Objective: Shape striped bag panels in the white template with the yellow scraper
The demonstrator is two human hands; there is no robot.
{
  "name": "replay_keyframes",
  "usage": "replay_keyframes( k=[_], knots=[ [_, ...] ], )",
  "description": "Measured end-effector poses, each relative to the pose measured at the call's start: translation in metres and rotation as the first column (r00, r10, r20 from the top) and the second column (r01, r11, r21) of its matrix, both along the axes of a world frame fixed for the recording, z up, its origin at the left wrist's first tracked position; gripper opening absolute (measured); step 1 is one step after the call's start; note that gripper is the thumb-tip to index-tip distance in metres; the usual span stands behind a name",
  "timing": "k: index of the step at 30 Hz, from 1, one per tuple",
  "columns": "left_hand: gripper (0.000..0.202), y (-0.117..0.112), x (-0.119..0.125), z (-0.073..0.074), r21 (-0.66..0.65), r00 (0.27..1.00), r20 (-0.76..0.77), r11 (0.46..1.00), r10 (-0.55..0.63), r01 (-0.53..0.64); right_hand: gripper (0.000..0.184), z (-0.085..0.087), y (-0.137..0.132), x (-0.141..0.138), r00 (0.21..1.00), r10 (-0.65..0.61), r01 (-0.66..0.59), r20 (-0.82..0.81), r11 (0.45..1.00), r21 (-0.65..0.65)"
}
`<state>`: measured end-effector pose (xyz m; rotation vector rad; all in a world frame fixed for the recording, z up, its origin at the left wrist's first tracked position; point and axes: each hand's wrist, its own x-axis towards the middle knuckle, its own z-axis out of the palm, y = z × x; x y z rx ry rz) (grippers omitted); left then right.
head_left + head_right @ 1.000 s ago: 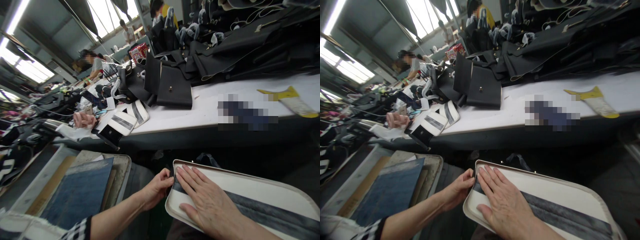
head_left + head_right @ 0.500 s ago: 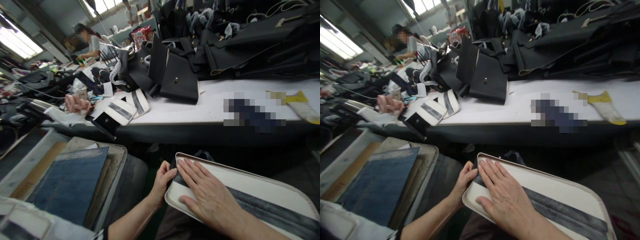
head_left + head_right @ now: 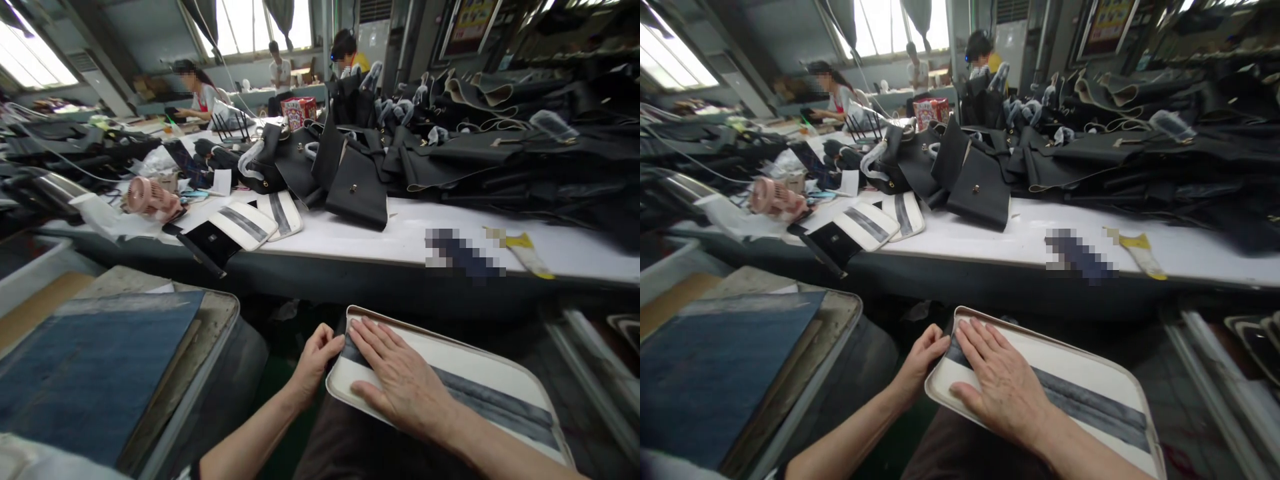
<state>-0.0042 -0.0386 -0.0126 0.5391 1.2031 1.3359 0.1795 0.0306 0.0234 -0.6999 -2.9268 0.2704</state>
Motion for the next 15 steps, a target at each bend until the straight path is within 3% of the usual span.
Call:
replay_keyframes(
  k=[9,15],
  knots=[
    [0.029,0.012,-0.004,-0.003,0.103,0.962,-0.272,0.995,0.02,0.008,0.093,0.013,0.008,0.009,0.998,-0.011,-0.005,-0.065,0.969,-0.247],
    [0.051,0.015,-0.01,-0.01,0.166,0.856,-0.513,0.971,-0.065,0.173,0.115,0.022,0.014,0.02,0.979,-0.069,-0.02,-0.192,0.904,-0.427]
  ],
)
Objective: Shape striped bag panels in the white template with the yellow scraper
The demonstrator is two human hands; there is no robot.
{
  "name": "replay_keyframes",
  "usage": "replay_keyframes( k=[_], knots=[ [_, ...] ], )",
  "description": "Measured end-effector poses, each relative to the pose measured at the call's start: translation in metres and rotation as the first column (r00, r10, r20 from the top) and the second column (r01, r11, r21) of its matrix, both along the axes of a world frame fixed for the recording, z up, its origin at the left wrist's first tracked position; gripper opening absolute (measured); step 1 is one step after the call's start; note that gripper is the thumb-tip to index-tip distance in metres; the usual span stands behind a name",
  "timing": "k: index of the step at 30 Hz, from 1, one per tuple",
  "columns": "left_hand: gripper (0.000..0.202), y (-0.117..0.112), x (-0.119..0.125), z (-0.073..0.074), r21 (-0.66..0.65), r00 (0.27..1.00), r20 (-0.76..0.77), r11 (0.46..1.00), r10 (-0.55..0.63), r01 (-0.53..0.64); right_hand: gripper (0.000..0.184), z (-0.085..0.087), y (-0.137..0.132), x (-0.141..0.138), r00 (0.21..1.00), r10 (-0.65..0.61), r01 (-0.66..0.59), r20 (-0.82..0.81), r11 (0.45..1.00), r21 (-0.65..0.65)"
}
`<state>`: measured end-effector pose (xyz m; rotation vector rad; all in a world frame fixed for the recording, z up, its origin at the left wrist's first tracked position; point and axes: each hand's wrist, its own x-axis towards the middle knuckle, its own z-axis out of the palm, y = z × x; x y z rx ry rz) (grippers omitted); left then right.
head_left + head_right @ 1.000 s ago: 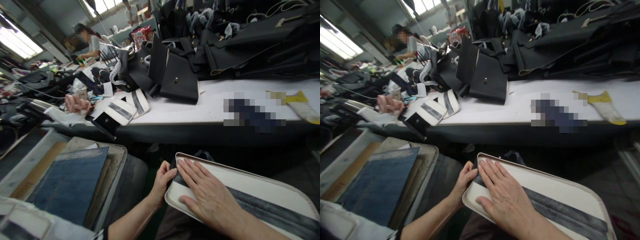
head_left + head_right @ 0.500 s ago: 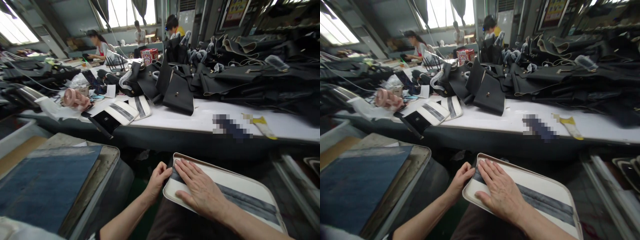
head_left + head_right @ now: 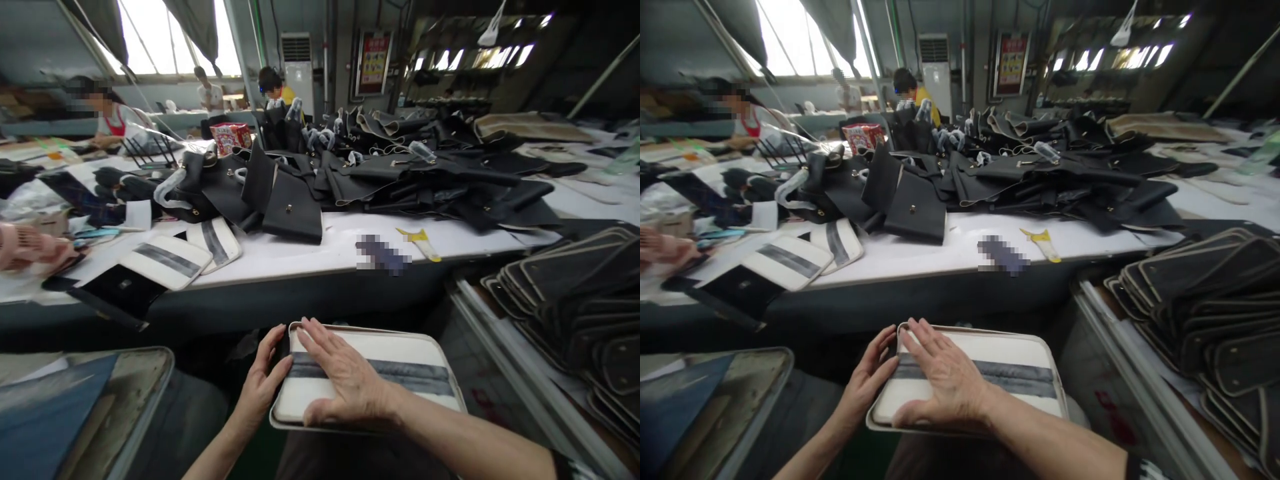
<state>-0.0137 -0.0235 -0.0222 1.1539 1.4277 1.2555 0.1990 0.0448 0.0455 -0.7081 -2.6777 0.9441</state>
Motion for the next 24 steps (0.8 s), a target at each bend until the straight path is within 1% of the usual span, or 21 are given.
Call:
replay_keyframes(
  k=[2,3,4,5,7,8,9,10,11,13,14,15,16,17,18,19,20,21,22,23,24],
  knots=[
    [0.053,0.002,-0.004,0.0,0.035,0.989,-0.137,0.997,-0.058,0.063,0.115,0.001,0.001,0.005,0.994,-0.057,0.046,-0.092,0.993,-0.112],
    [0.052,0.003,-0.006,0.001,0.046,0.974,-0.21,0.995,-0.081,0.093,0.11,0.001,0.001,0.007,0.982,-0.099,0.069,-0.159,0.981,-0.182],
    [0.051,0.003,-0.008,0.003,0.055,0.954,-0.281,0.991,-0.102,0.122,0.102,0.0,0.001,0.009,0.953,-0.175,0.102,-0.248,0.954,-0.28],
    [0.049,0.004,-0.009,0.006,0.057,0.929,-0.349,0.987,-0.124,0.153,0.094,-0.002,0.002,0.011,0.898,-0.283,0.136,-0.337,0.907,-0.398],
    [0.048,0.005,-0.012,0.014,0.067,0.853,-0.496,0.972,-0.163,0.225,0.081,-0.007,0.004,0.012,0.737,-0.519,0.173,-0.432,0.764,-0.622],
    [0.048,0.006,-0.014,0.019,0.081,0.796,-0.578,0.958,-0.18,0.276,0.074,-0.009,0.005,0.011,0.659,-0.615,0.177,-0.433,0.686,-0.706],
    [0.049,0.008,-0.015,0.025,0.092,0.717,-0.668,0.934,-0.199,0.345,0.069,-0.009,0.008,0.01,0.594,-0.687,0.174,-0.419,0.618,-0.767],
    [0.05,0.01,-0.015,0.033,0.094,0.619,-0.756,0.9,-0.213,0.426,0.066,-0.008,0.01,0.009,0.55,-0.732,0.165,-0.402,0.567,-0.807],
    [0.054,0.013,-0.015,0.041,0.078,0.507,-0.832,0.856,-0.228,0.512,0.064,-0.005,0.013,0.009,0.521,-0.76,0.15,-0.389,0.53,-0.835],
    [0.061,0.02,-0.013,0.061,-0.019,0.288,-0.917,0.751,-0.276,0.66,0.06,0.007,0.019,0.015,0.454,-0.809,0.096,-0.372,0.46,-0.883],
    [0.064,0.025,-0.01,0.072,-0.077,0.207,-0.927,0.7,-0.312,0.71,0.055,0.014,0.023,0.024,0.423,-0.826,0.071,-0.372,0.44,-0.895],
    [0.066,0.029,-0.006,0.082,-0.126,0.153,-0.923,0.653,-0.354,0.747,0.051,0.021,0.027,0.036,0.39,-0.841,0.056,-0.376,0.429,-0.901],
    [0.065,0.033,-0.001,0.091,-0.161,0.123,-0.911,0.615,-0.393,0.772,0.046,0.025,0.031,0.052,0.348,-0.856,0.055,-0.383,0.426,-0.903],
    [0.063,0.036,0.005,0.099,-0.185,0.108,-0.899,0.591,-0.425,0.785,0.041,0.027,0.035,0.07,0.293,-0.874,0.072,-0.388,0.425,-0.902],
    [0.06,0.039,0.012,0.105,-0.2,0.099,-0.892,0.581,-0.442,0.789,0.038,0.026,0.037,0.09,0.227,-0.893,0.106,-0.389,0.419,-0.902],
    [0.056,0.041,0.02,0.109,-0.214,0.086,-0.892,0.583,-0.444,0.784,0.036,0.02,0.038,0.111,0.148,-0.912,0.155,-0.383,0.404,-0.902],
    [0.048,0.042,0.029,0.112,-0.229,0.066,-0.899,0.594,-0.433,0.771,0.034,0.011,0.036,0.131,0.066,-0.928,0.212,-0.367,0.373,-0.903],
    [0.038,0.042,0.039,0.113,-0.241,0.047,-0.908,0.611,-0.416,0.754,0.034,-0.001,0.032,0.148,-0.009,-0.94,0.271,-0.341,0.326,-0.906],
    [0.027,0.042,0.05,0.113,-0.246,0.034,-0.915,0.623,-0.402,0.743,0.035,-0.015,0.026,0.161,-0.062,-0.949,0.327,-0.31,0.274,-0.905],
    [0.02,0.041,0.061,0.111,-0.24,0.039,-0.918,0.628,-0.395,0.74,0.036,-0.029,0.018,0.17,-0.09,-0.956,0.376,-0.279,0.227,-0.898],
    [0.017,0.041,0.073,0.109,-0.22,0.062,-0.915,0.624,-0.398,0.75,0.035,-0.042,0.009,0.174,-0.098,-0.962,0.421,-0.256,0.193,-0.886]
  ],
)
